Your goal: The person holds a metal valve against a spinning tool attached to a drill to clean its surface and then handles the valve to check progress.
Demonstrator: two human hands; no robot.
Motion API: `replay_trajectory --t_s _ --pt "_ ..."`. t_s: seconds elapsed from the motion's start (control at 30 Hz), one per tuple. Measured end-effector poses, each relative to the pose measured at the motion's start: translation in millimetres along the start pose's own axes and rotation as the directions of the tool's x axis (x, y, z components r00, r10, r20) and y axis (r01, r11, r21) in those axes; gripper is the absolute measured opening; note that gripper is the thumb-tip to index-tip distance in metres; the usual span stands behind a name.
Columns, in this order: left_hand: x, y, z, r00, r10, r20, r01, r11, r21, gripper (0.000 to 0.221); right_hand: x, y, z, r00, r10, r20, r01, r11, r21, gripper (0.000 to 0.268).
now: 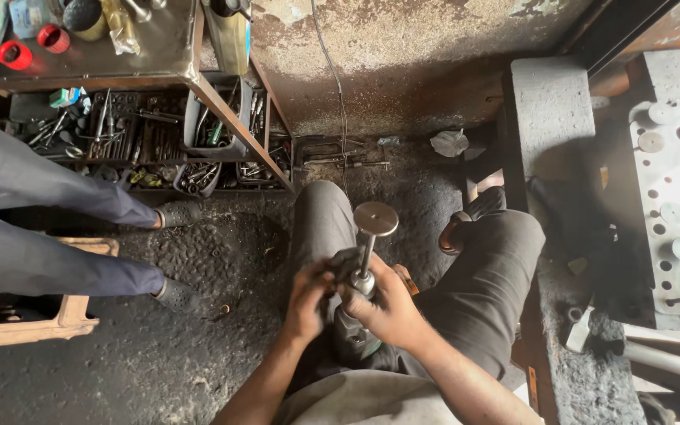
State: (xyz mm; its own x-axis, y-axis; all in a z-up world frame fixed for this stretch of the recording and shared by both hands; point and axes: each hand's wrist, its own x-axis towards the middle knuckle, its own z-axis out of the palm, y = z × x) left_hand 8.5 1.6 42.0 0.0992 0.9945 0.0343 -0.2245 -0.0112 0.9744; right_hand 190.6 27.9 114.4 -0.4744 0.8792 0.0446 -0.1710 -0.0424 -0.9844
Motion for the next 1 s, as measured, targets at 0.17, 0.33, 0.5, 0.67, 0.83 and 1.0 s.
replay_trajectory --t_s 0.17,0.33,0.5,0.67,0.83,1.0 --pt "5 39 16 0.97 0.091 -0.226 -0.075 0.994 0.081 0.038 -1 2 5 0.986 -0.139 -0.093 0.074 0.864 -0.499 0.042" --pt "20 58 21 0.996 -0.042 0.076 0.036 0.996 0.085 0.052 -7 8 7 0.969 -0.235 -0.079 0.175 0.873 -0.455 0.042" --pt "34 58 27 0.955 -0.277 0.109 0.285 0.956 -0.065 0.044 -20 16 -2 0.972 -0.228 -0.061 0.17 0.855 -0.49 0.06" --pt "35 48 25 0.962 -0.206 0.179 0.223 0.971 -0.083 0.028 -41 36 -13 0.98 -0.125 -0.156 0.014 0.82 -0.573 0.073" --pt "38 42 30 0.949 -0.284 0.139 0.292 0.955 -0.045 0.025 -51 63 11 0.904 -0.346 -0.25 0.086 0.721 -0.688 0.09" --pt "42 50 28 0.954 -0.26 0.152 0.27 0.962 -0.047 0.023 -44 65 19 0.922 -0.126 -0.366 0.019 0.959 -0.284 0.117"
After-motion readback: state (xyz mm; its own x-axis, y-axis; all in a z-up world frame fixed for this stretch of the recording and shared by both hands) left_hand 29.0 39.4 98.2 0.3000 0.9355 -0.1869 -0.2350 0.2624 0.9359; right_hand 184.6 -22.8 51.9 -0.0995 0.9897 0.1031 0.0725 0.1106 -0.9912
